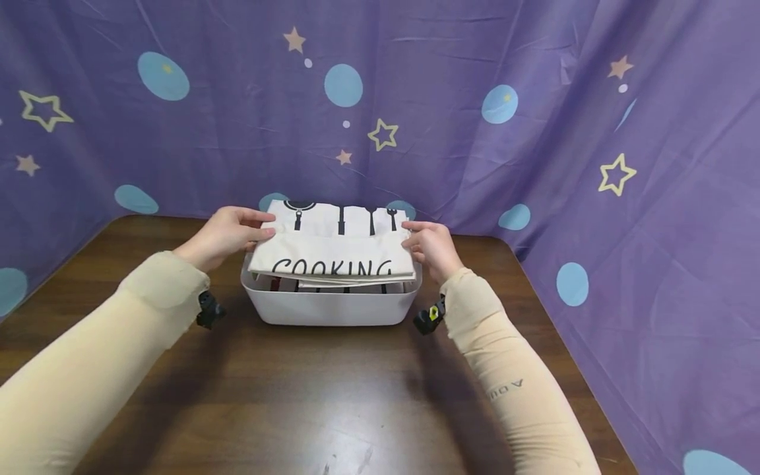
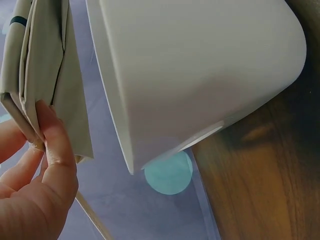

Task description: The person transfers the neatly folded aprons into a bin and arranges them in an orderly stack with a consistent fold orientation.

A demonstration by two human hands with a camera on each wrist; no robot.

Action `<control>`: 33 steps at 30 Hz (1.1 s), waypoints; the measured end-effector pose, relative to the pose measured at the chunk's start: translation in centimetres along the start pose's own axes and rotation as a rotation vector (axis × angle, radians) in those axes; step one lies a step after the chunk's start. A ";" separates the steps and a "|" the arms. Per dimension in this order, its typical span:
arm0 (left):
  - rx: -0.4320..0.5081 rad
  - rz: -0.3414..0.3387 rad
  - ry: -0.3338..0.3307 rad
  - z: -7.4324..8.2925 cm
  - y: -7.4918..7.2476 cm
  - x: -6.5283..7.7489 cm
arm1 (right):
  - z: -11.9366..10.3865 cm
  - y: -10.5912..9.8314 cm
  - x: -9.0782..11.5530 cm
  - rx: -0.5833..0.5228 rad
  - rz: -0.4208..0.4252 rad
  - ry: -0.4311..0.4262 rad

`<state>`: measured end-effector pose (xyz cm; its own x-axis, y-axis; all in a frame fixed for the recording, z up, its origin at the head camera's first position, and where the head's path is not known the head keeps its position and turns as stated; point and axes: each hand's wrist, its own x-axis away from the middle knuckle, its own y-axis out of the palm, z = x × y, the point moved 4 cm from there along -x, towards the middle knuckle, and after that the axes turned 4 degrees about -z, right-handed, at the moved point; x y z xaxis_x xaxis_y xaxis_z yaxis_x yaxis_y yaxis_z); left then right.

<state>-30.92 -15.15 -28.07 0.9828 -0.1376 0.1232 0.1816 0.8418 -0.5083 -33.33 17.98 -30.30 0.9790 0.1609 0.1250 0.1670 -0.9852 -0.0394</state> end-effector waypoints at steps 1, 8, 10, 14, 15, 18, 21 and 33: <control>-0.002 0.001 -0.001 -0.1 0.0 0.0 | 0.1 0.1 0.0 0.007 0.003 0.004; -0.014 0.006 -0.014 -0.5 0.3 -0.3 | 0.5 0.2 -0.2 0.065 0.008 0.020; -0.021 0.005 -0.011 -0.7 0.5 -0.3 | 0.6 0.3 -0.2 0.077 0.008 0.021; -0.028 0.004 -0.001 -1.0 0.7 -0.5 | 0.8 0.3 -0.1 0.114 0.009 0.018; -0.029 0.004 0.001 -1.0 0.7 -0.5 | 0.8 0.3 -0.1 0.118 0.007 0.017; -0.029 -0.002 0.000 -1.2 0.9 -0.5 | 1.0 0.3 0.0 0.128 0.002 0.012; -0.030 -0.006 0.001 -1.2 1.1 -0.6 | 1.1 0.3 0.0 0.125 0.003 0.003; -0.112 -0.003 0.001 -1.6 0.3 0.0 | 1.0 0.0 0.1 0.509 0.035 -0.022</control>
<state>-30.79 -15.69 -29.62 0.9822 -0.1412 0.1240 0.1875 0.7780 -0.5996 -33.11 18.03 -31.27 0.9864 0.1344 0.0946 0.1641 -0.8369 -0.5222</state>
